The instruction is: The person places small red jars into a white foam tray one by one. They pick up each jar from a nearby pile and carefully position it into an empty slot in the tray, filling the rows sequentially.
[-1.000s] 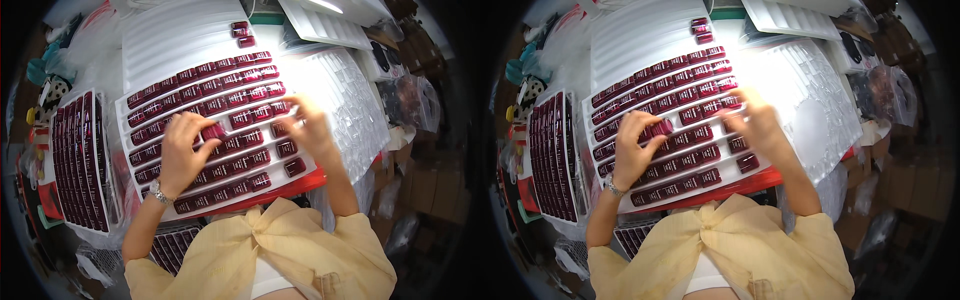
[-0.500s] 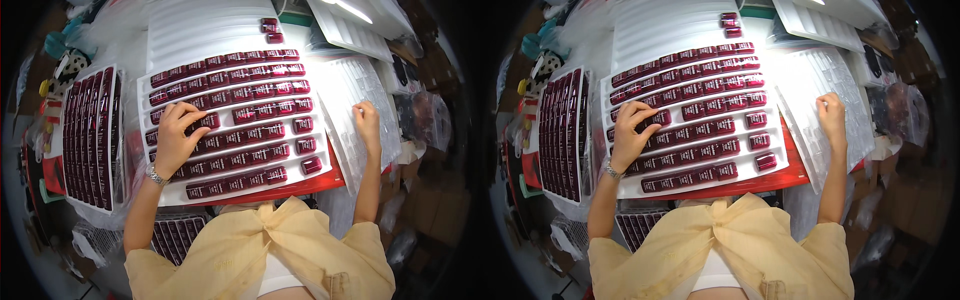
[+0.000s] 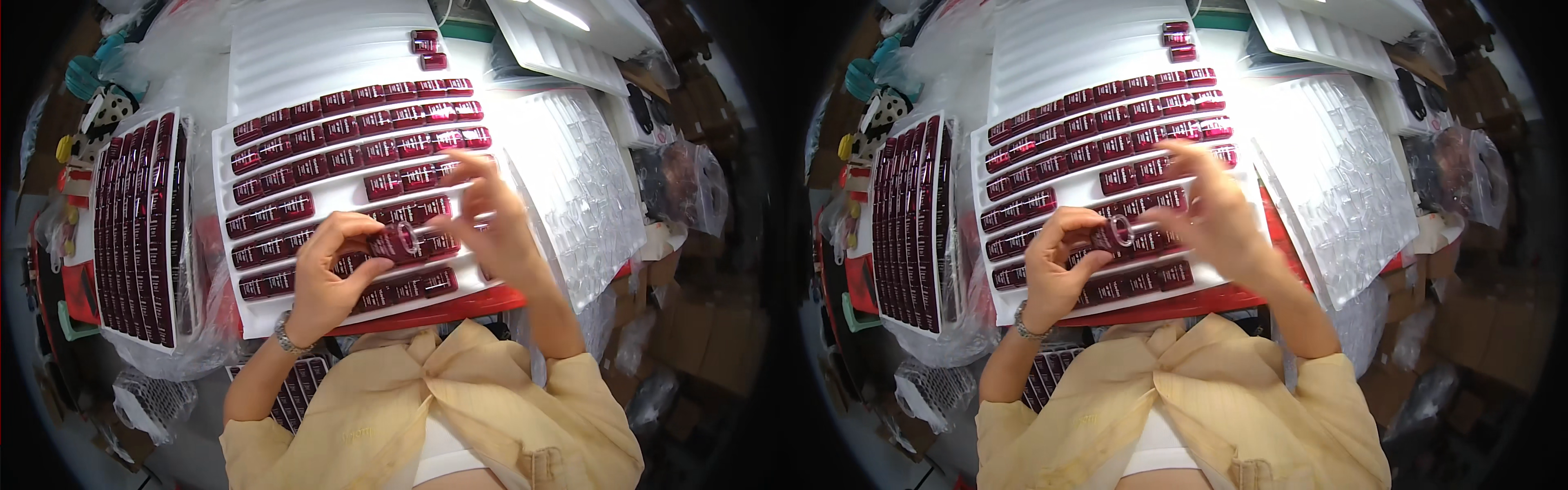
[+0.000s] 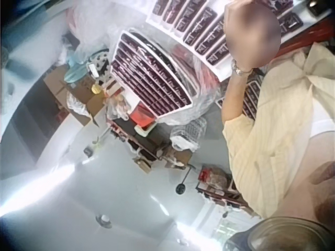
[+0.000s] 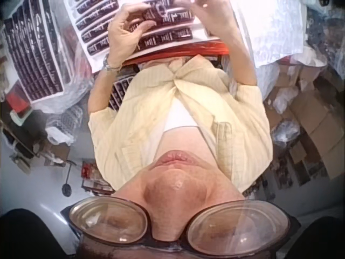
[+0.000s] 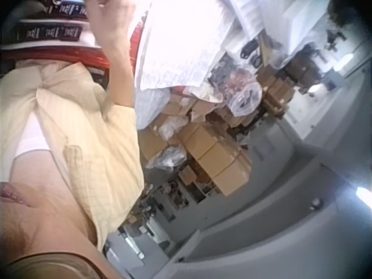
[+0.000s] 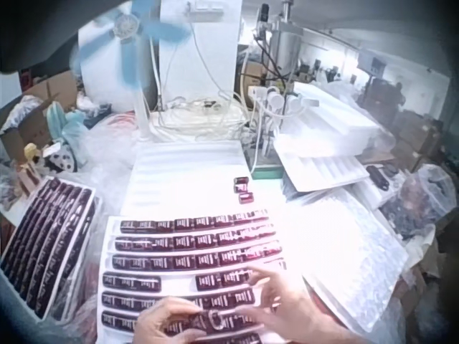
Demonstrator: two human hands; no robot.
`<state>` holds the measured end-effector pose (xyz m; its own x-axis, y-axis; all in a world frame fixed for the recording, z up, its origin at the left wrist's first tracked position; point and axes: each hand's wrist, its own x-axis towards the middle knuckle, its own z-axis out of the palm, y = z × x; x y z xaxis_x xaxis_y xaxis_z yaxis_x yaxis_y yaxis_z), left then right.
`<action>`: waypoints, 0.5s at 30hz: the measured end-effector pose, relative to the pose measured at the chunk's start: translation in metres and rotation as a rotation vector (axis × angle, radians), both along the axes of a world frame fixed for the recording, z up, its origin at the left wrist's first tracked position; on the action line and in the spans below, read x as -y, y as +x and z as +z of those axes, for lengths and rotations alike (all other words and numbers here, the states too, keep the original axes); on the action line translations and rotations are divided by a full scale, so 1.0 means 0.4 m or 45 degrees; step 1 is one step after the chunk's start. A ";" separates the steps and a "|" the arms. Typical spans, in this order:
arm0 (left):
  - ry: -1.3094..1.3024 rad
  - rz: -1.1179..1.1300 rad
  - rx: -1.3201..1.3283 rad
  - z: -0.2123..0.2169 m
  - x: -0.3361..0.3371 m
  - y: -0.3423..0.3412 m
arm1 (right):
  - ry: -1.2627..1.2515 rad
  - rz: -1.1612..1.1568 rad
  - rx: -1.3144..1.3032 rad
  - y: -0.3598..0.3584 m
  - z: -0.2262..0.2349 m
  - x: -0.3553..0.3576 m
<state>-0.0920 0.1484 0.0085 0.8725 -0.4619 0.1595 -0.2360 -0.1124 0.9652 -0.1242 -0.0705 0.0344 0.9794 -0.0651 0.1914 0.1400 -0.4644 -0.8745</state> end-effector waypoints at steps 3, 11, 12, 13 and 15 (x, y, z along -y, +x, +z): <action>0.533 0.061 0.481 0.029 -0.051 0.062 | -0.557 -0.269 -0.020 -0.046 -0.004 0.197; 0.792 0.014 0.716 -0.033 -0.040 0.144 | -1.348 -0.144 -0.074 -0.187 -0.123 0.343; 0.804 0.047 0.720 -0.027 -0.047 0.140 | -1.217 -0.172 -0.064 -0.190 -0.127 0.361; 0.816 0.082 0.723 -0.015 -0.060 0.131 | -1.085 -0.198 -0.054 -0.191 -0.129 0.381; 0.860 0.115 0.721 0.006 -0.095 0.134 | -0.915 -0.349 0.041 -0.182 -0.116 0.397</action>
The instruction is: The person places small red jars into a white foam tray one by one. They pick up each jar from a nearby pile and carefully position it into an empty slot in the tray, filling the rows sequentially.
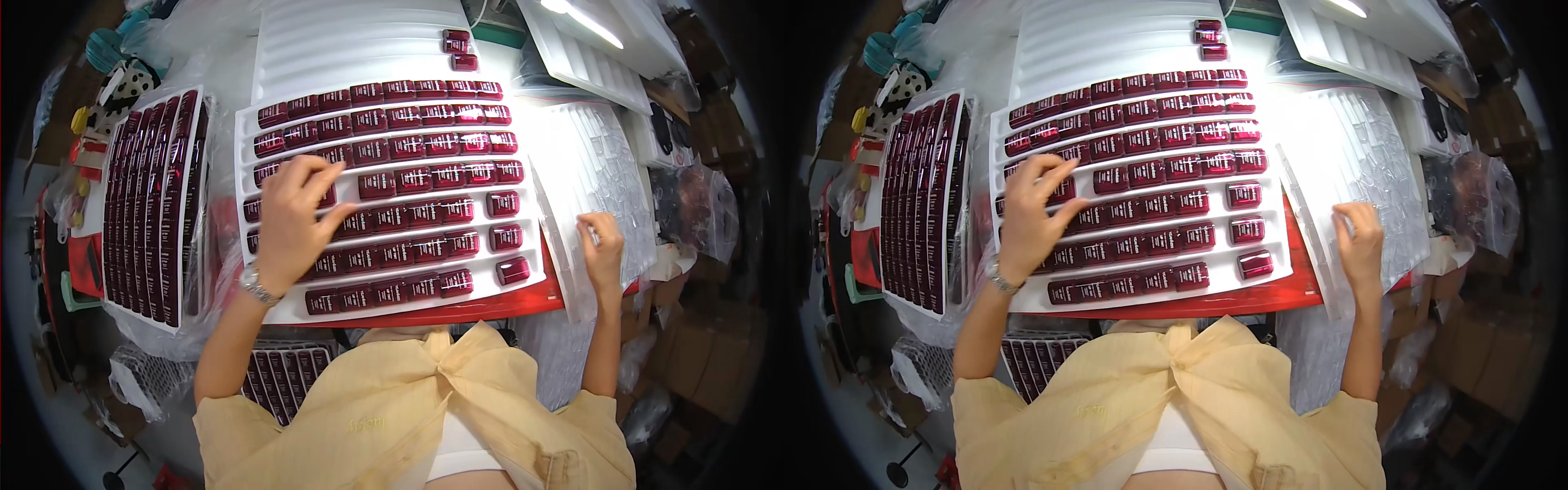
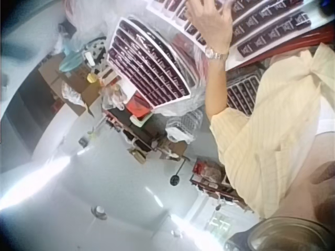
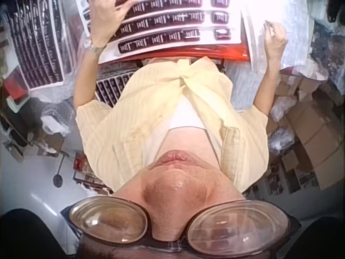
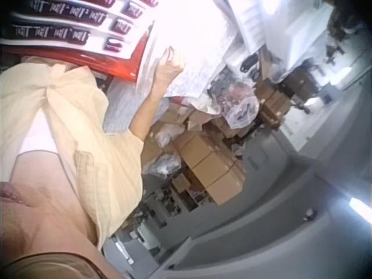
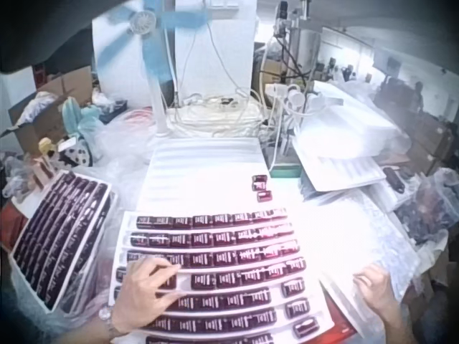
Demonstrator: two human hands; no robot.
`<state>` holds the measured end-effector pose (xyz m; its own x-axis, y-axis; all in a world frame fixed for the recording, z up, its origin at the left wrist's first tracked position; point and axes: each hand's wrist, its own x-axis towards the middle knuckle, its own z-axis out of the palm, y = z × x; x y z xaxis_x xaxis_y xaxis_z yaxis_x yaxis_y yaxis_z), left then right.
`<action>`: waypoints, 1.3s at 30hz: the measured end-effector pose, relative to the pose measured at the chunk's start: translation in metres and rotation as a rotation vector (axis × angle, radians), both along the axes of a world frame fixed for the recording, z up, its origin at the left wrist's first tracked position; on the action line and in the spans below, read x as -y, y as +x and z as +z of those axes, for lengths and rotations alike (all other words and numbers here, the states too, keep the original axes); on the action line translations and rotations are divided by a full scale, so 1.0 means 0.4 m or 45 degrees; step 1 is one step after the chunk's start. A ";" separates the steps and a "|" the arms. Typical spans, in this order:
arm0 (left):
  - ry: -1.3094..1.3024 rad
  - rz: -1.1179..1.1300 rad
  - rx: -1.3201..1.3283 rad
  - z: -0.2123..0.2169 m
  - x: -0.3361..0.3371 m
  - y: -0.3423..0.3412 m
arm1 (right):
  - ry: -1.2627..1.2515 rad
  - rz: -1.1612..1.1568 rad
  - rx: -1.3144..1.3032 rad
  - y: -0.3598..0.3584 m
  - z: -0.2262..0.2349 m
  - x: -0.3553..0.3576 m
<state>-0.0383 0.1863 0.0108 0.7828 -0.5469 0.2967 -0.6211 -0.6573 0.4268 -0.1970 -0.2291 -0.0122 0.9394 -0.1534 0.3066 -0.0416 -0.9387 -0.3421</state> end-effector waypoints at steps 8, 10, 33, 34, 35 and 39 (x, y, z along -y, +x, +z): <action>-0.422 -0.037 -0.236 0.011 0.016 -0.060 | 1.127 0.086 0.381 0.145 0.122 -0.331; -0.673 -0.062 -0.492 0.030 0.074 -0.121 | 1.090 0.344 0.386 0.166 0.143 -0.434; -0.072 0.102 -0.038 0.006 -0.109 0.022 | 0.033 -0.339 -0.211 -0.030 -0.027 0.031; -0.062 0.101 -0.078 -0.001 -0.133 0.025 | 0.045 -0.351 -0.190 -0.030 -0.030 0.038; -0.044 0.114 -0.111 -0.003 -0.160 0.025 | 0.066 -0.349 -0.164 -0.019 -0.033 0.048; -0.013 0.095 -0.023 -0.004 -0.171 0.023 | 0.670 -0.435 0.304 0.059 -0.079 0.105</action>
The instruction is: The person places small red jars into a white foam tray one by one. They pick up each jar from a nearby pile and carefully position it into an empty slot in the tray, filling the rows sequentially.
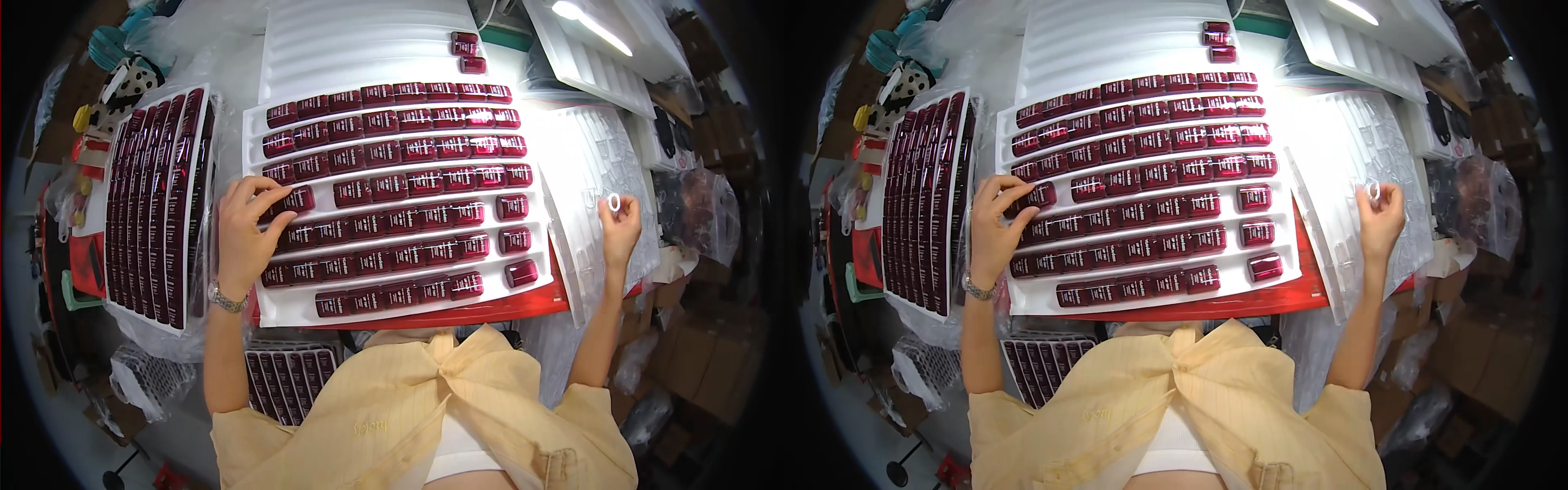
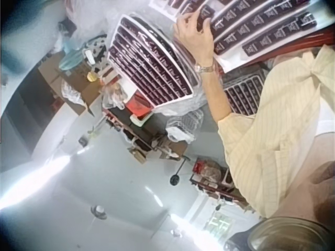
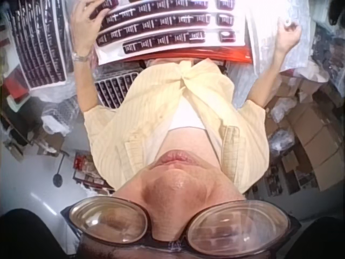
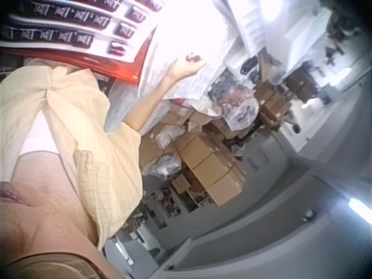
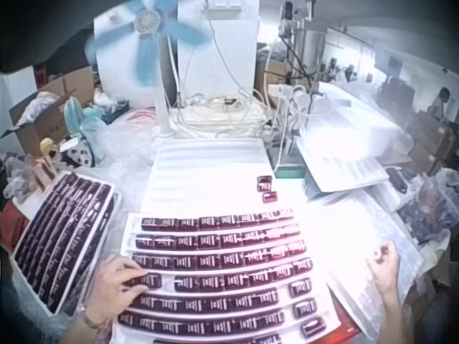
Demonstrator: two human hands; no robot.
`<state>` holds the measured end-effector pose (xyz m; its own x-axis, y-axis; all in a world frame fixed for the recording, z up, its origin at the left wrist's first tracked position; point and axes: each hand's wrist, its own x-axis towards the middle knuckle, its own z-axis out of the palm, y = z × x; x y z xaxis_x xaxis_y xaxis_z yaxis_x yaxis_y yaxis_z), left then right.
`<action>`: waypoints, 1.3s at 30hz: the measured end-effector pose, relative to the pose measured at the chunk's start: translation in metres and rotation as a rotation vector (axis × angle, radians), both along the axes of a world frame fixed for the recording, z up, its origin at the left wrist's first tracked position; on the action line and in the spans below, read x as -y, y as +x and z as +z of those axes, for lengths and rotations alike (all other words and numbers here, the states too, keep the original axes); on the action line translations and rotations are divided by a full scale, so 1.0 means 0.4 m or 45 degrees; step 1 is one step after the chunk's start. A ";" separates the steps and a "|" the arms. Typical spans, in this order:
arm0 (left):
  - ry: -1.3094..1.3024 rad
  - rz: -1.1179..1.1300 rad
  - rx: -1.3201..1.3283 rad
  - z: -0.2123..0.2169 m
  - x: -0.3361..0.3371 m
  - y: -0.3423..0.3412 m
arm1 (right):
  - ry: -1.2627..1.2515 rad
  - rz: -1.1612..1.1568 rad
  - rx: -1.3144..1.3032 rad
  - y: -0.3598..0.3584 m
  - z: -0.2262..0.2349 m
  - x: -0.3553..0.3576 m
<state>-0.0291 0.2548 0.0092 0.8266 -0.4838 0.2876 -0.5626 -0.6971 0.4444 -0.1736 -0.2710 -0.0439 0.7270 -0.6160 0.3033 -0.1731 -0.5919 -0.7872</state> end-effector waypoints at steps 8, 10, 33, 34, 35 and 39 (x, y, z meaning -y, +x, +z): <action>-0.725 0.028 -0.339 0.010 0.089 -0.094 | 1.259 0.926 -0.067 0.173 0.206 -0.416; -1.022 0.042 -0.488 0.003 0.137 -0.127 | 1.387 1.009 0.060 0.195 0.223 -0.541; -0.067 0.047 0.061 -0.018 0.010 -0.017 | 0.750 0.869 -0.073 0.206 0.203 -0.564; -0.011 0.087 0.051 -0.016 -0.009 -0.013 | 0.671 0.867 -0.094 0.204 0.203 -0.566; 0.047 0.130 0.042 -0.012 -0.031 -0.011 | 0.677 0.874 -0.020 0.204 0.191 -0.574; 0.070 0.117 0.117 -0.012 -0.066 -0.014 | 0.823 0.932 0.159 0.205 0.186 -0.631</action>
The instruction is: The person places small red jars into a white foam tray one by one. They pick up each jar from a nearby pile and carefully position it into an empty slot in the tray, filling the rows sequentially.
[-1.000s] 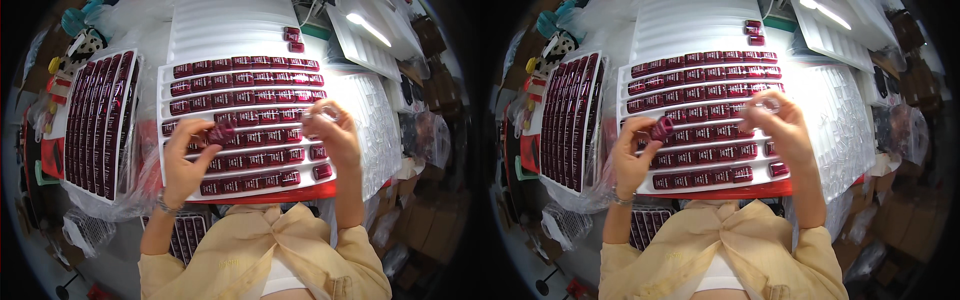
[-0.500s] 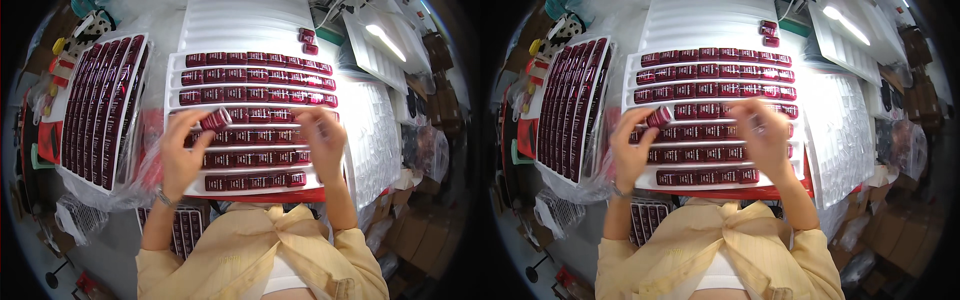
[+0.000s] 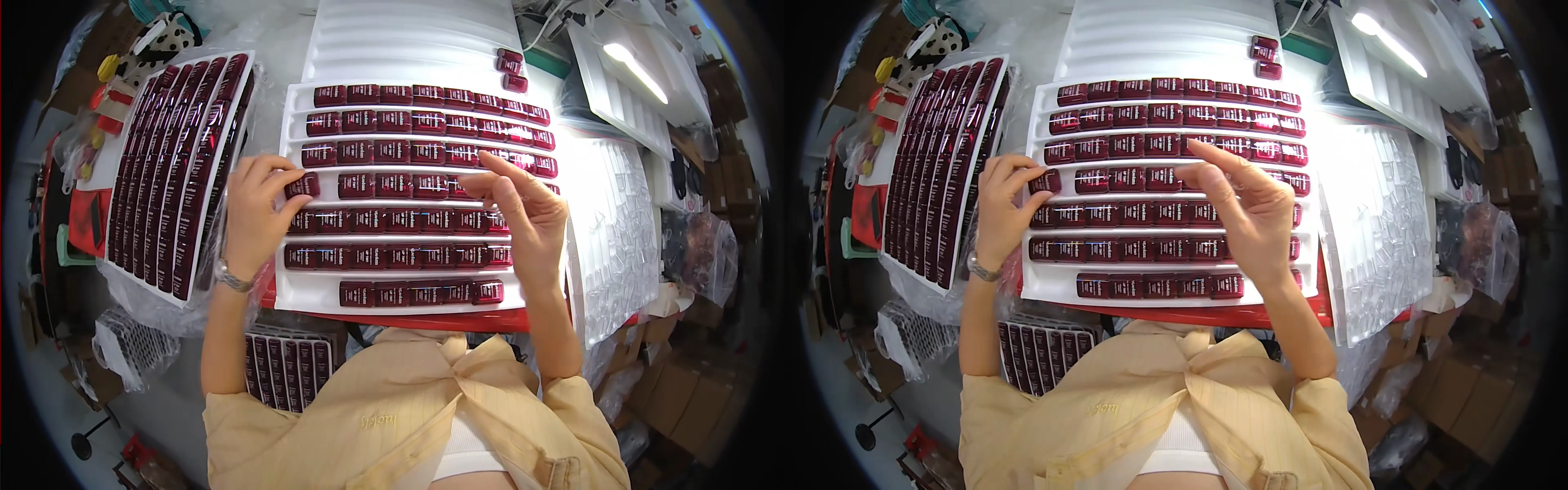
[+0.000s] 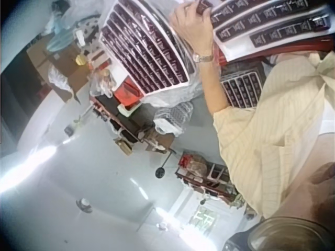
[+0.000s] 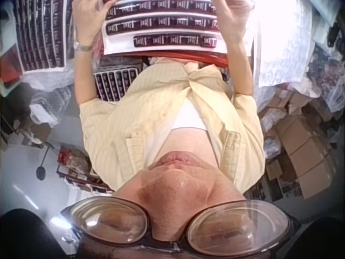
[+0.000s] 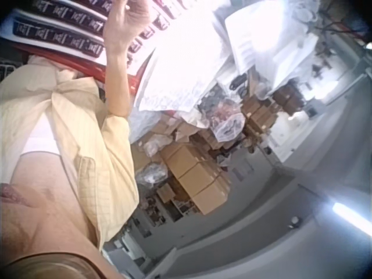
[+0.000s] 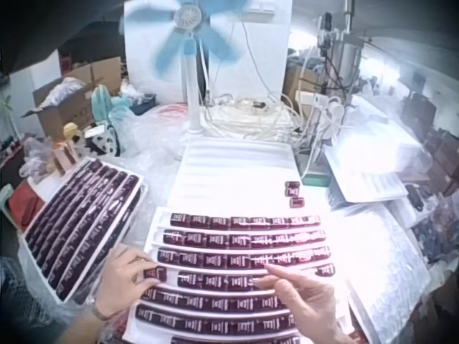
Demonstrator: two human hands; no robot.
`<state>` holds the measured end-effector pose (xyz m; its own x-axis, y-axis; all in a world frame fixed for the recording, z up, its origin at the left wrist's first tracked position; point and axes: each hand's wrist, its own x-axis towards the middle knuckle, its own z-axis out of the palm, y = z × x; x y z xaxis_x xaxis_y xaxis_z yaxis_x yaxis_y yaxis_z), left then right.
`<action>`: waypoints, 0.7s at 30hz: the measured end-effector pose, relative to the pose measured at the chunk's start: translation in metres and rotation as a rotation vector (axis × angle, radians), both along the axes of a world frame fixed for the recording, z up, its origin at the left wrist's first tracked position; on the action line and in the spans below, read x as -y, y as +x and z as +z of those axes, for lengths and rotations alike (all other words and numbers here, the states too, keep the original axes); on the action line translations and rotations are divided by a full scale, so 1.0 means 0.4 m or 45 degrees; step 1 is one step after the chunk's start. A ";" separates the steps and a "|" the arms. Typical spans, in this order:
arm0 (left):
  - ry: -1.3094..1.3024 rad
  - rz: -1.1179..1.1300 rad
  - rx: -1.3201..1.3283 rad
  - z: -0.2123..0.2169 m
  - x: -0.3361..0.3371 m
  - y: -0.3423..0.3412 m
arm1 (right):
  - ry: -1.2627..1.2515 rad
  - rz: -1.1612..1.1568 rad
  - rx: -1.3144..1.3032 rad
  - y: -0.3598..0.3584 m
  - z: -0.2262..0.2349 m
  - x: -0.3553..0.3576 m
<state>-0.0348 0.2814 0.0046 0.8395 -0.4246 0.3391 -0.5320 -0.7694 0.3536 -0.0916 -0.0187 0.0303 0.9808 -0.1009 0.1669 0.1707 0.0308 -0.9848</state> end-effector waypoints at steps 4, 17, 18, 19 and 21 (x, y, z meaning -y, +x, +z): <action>-0.777 -0.166 -0.456 0.027 0.141 -0.093 | 0.040 0.037 0.334 -0.024 0.021 -0.053; -0.477 0.176 -0.015 -0.004 0.047 -0.076 | -1.191 -0.610 -0.044 -0.140 -0.015 0.352; -0.432 0.145 -0.052 -0.027 0.029 -0.044 | -1.587 -0.665 0.090 -0.135 -0.054 0.456; -0.303 0.131 0.001 -0.045 0.033 -0.020 | -1.901 -0.690 0.157 -0.136 -0.115 0.556; -0.321 0.056 -0.099 -0.069 0.066 -0.003 | -2.092 -0.571 0.020 -0.164 -0.222 0.700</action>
